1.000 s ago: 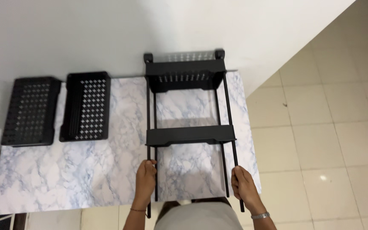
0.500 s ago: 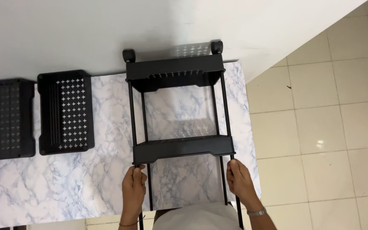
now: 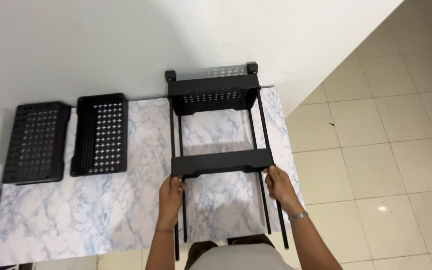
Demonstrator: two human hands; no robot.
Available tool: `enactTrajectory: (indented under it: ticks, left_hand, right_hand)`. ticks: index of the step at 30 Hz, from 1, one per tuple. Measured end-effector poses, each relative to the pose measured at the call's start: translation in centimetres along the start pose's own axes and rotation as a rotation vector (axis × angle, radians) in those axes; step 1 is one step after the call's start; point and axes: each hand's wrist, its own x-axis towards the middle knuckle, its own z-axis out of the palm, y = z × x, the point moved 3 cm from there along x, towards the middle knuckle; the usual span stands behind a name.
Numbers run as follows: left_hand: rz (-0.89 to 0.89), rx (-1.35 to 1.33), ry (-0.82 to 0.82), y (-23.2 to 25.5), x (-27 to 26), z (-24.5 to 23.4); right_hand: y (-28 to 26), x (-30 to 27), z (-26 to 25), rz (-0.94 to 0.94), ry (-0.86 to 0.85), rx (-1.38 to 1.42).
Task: The person assembles a black plastic rolling shelf by inserting metal poles into the side frames and then placing perforated trays onto the shelves. The person handles the frame, poles, and trays by hand, completing the assembly on a marble-patterned table.
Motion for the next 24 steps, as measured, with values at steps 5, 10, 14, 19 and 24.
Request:
enactTrajectory:
  ticks: [5,10,14,19,24]
  left_hand:
    - [-0.179,-0.020,-0.038,-1.0,0.3,-0.6]
    - [-0.107,0.004,-0.029,-1.5,-3.1,-1.3]
    - [-0.105,-0.025,-0.055,-3.4,-7.0,-2.0]
    - [-0.128,-0.039,-0.061,-4.9,-11.4,-2.6]
    - [-0.100,0.017,-0.047,-6.0,-15.1,-3.2]
  right_hand:
    - [0.0,-0.7,0.1,-0.127,0.048,-0.105]
    - [1.3,-5.0,-0.1,-0.104,0.077,-0.165]
    - [3.4,-8.5,-0.8,-0.126,0.094,-0.197]
    - [6.4,-12.6,-1.3,-0.122,0.130,-0.174]
    - [9.2,-15.4,-1.7,-0.155,0.174,-0.139]
